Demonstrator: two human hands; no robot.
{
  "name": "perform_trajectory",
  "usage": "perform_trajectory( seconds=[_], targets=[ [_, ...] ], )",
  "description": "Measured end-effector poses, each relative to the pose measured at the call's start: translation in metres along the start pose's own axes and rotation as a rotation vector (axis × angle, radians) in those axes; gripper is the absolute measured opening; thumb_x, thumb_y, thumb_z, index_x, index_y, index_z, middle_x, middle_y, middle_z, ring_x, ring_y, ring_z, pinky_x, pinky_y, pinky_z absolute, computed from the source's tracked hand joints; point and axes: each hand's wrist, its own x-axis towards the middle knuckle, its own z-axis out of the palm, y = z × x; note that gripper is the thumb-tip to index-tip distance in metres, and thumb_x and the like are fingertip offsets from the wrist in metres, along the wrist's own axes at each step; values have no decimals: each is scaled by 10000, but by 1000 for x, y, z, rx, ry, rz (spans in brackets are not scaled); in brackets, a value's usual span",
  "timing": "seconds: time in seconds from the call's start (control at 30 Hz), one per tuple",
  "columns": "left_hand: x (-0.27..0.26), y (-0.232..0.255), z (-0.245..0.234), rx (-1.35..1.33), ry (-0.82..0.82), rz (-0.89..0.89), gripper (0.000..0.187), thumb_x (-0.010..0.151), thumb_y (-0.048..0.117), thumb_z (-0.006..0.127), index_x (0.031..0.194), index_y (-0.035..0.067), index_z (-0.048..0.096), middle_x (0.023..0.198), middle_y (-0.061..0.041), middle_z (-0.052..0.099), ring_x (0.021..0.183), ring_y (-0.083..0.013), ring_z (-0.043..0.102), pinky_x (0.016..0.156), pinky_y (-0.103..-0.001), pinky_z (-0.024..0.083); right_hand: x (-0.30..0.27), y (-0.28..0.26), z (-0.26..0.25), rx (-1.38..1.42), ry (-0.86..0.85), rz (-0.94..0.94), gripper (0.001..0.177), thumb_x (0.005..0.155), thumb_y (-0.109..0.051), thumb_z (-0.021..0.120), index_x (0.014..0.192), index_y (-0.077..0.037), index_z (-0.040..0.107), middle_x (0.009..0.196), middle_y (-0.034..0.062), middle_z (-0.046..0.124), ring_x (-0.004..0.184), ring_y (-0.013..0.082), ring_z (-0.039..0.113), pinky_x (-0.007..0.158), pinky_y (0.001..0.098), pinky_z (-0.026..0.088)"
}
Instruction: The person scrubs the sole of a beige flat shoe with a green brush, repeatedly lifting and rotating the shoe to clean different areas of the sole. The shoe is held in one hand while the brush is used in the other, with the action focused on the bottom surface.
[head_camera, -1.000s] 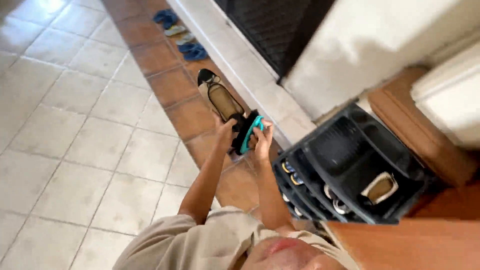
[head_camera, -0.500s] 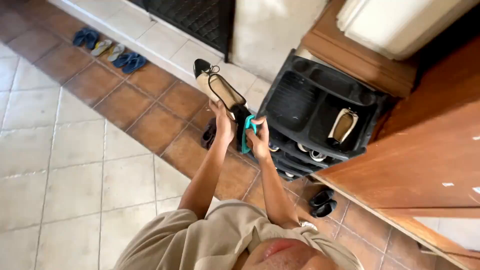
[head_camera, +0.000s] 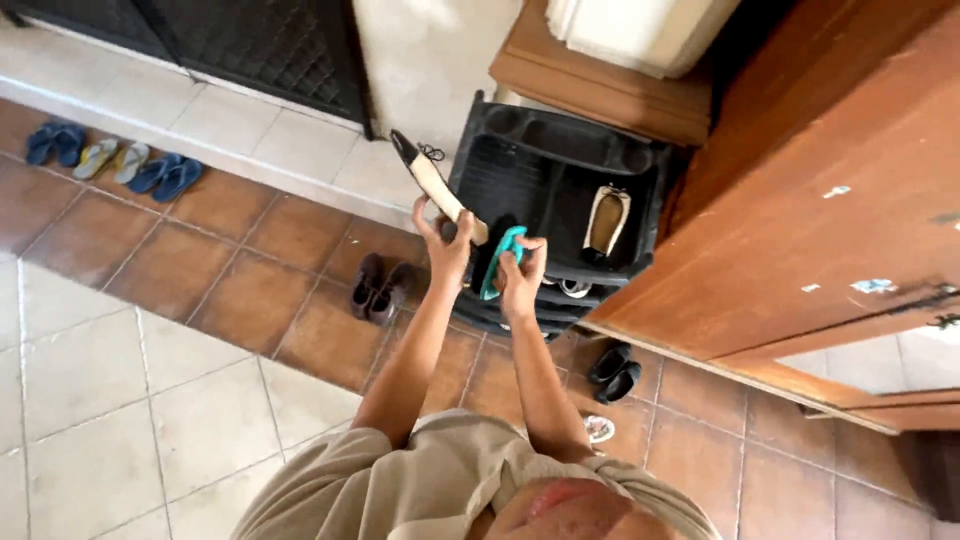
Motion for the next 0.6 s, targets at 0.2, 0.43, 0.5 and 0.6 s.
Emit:
perform_trajectory(
  seconds=[0.2, 0.43, 0.5, 0.6],
  targets=[
    [2, -37, 40, 77, -5, -23, 874, 941, 328, 763, 1554, 295, 142, 1308, -246, 445, 1176, -380, 547, 929, -481, 539, 11, -16, -35, 84, 97, -1, 324, 964, 10, 506, 1157, -245, 456, 529, -75, 246, 361, 36, 231, 303, 188, 204],
    [-17, -34, 93, 139, -111, 45, 806, 967, 345, 726, 1546, 322, 166, 1419, -263, 453, 1327, -436, 491, 1090, -532, 423, 14, -37, -76, -53, 43, -105, 307, 963, 39, 523, 1158, -188, 455, 509, -53, 322, 357, 38, 295, 318, 185, 249],
    [-33, -38, 110, 191, -172, 156, 671, 999, 357, 668, 1532, 227, 282, 1610, -228, 263, 1518, -402, 236, 1252, -533, 185, 21, -55, -83, -7, 170, -203, 296, 992, 24, 512, 1166, -207, 452, 520, -36, 305, 364, 47, 282, 320, 204, 247],
    [-43, -38, 127, 224, -181, 199, 499, 1089, 302, 500, 1516, 127, 310, 1590, -251, 265, 1506, -431, 224, 1262, -551, 144, 20, -52, -104, 14, 199, -185, 323, 986, 41, 501, 1171, -218, 445, 531, -62, 257, 374, 38, 238, 319, 201, 220]
  ],
)
